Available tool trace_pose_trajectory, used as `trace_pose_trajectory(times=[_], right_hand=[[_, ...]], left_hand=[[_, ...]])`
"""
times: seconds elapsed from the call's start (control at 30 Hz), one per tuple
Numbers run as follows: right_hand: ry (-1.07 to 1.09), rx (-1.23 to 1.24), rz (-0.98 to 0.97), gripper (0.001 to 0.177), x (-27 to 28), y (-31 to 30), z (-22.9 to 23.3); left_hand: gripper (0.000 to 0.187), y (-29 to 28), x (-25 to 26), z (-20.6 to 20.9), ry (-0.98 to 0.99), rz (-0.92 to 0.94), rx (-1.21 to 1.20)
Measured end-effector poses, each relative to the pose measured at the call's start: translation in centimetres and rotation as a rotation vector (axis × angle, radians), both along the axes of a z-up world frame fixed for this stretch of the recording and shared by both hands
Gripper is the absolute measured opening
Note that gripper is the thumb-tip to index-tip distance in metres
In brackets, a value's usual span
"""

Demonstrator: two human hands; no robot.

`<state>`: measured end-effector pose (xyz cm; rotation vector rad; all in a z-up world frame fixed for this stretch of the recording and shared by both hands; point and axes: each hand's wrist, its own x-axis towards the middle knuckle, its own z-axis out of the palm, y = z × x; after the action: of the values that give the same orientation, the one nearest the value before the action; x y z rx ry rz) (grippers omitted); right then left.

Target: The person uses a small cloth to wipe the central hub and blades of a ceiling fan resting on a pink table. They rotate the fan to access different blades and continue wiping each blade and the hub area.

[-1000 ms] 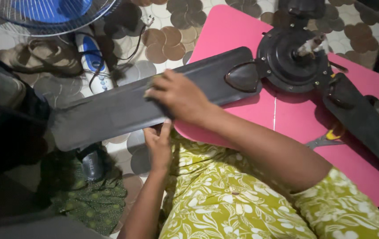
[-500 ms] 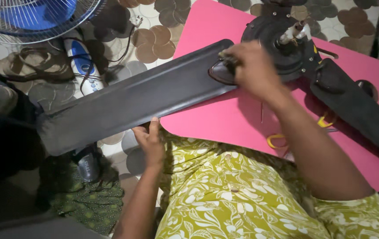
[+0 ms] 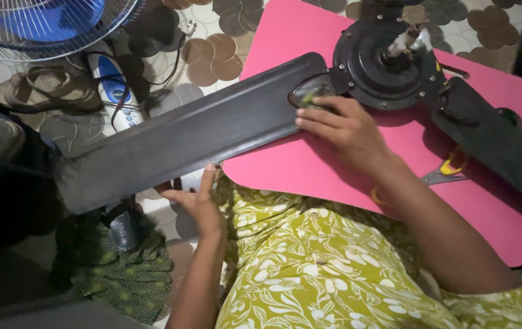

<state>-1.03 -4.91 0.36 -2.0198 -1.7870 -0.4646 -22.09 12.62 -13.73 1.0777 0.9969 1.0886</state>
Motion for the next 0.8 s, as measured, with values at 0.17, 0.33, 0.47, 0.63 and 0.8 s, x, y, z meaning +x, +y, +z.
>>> trace_pose_trajectory(times=[0.17,0.33,0.47,0.63,0.8], right_hand=[[0.115,-0.135,-0.2,0.04,1.8,-3.8,0.9],[0.18,0.105,-0.298,0.046,2.3,-2.9,1.8],[0.169,0.234,-0.282,0.061,0.5,1.2,-0.2],[0.138,0.191,-0.113,0.062,0.8,2.1,-1.2],[0.145,0.218,-0.197,0.06,2.7,2.8,-1.4]], left_hand=[[0.132,1.1,-1.7,1.8,0.377,0.049,-0.038],[0.124,2.0,-1.7,4.5,-0.019,0.112,0.066],[0.11,2.9,-2.2,6.2,-0.248,0.063,-0.041],[0.053,4.2,-1.5,5.9,-0.338,-0.097,0.126],[0.03,4.3,-1.1,4.1,-0.442,-0.137,0.059]])
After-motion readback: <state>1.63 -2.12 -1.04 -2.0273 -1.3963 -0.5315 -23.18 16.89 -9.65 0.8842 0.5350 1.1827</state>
